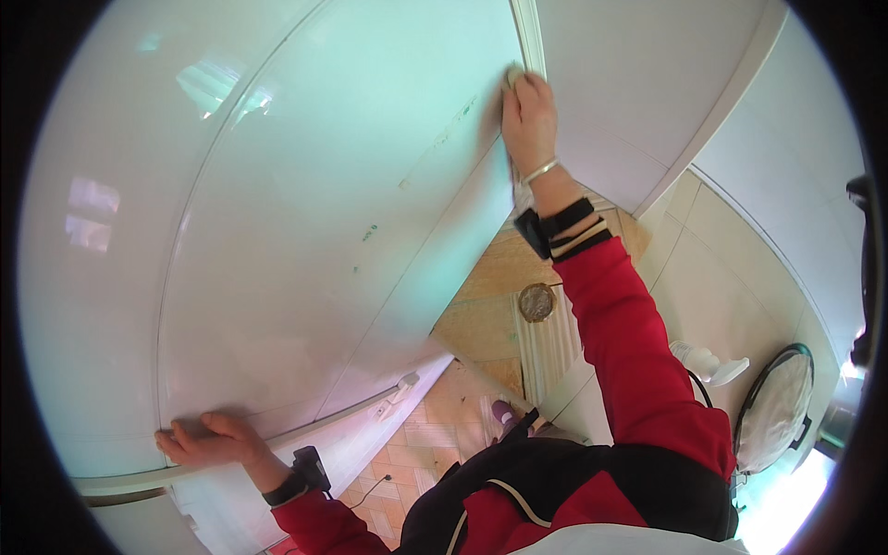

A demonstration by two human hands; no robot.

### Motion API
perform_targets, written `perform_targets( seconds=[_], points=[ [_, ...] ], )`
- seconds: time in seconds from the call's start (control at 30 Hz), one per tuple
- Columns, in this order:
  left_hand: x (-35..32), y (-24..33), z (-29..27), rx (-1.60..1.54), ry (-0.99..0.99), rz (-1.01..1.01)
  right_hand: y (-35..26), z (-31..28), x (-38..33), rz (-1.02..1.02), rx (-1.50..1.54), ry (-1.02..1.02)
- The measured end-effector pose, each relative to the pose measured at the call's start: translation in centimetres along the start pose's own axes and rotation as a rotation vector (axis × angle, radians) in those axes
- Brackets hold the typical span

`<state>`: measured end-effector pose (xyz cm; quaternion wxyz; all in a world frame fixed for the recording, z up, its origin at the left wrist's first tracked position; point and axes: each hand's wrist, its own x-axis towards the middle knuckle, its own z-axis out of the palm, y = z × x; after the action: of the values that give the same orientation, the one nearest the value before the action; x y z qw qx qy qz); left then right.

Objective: The person cleans the exterior of a white refrigerator by spraying cleaner and wiping with a cloth. They also fetch water from a blue basin using a saucepan and pour it into a red bucket.

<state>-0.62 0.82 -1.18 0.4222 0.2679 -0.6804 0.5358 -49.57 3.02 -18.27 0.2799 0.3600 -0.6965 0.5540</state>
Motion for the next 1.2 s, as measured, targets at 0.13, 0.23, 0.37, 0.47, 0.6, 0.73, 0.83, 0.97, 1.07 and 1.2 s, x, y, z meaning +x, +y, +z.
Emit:
perform_targets(
  seconds=[0.13,0.23,0.37,0.47,0.6,0.73,0.83,0.97,1.07,1.2],
  points=[
    [-0.2,-0.1,-0.2,-0.021,-0.075,-0.040,-0.5,-0.2,1.3,0.053,0.142,0.092],
    [-0.2,-0.2,-0.2,-0.045,-0.067,-0.057,-0.5,-1.0,1.5,0.272,-0.107,-0.219],
    [0.0,-0.1,-0.1,0.003,0.010,-0.011,-0.7,-1.3,1.1,0.143,-0.059,-0.097],
    [0.0,0.1,-0.1,0.012,-0.021,-0.005,-0.9,-0.6,1.0,0.150,-0.004,-0.058],
    [-0.1,0.2,-0.3,0.015,-0.068,-0.010,-1.3,0.1,1.2,0.053,0.035,0.110],
    [0.0,0.2,-0.2,-0.015,-0.071,-0.027,-1.8,-0.3,1.7,0.047,0.023,0.072],
    [0.0,0.2,-0.2,-0.023,-0.062,-0.016,-2.3,-0.7,1.5,0.143,0.020,0.048],
    [0.1,0.1,-0.1,0.022,0.009,-0.006,-2.3,-0.4,1.1,0.200,0.114,0.111],
    [0.1,0.1,0.0,0.017,0.003,0.011,-1.5,-0.1,1.0,0.100,0.024,0.040],
    [0.0,0.1,0.1,0.010,0.011,0.002,-0.8,-0.1,0.9,0.019,-0.035,0.087]
  ],
)
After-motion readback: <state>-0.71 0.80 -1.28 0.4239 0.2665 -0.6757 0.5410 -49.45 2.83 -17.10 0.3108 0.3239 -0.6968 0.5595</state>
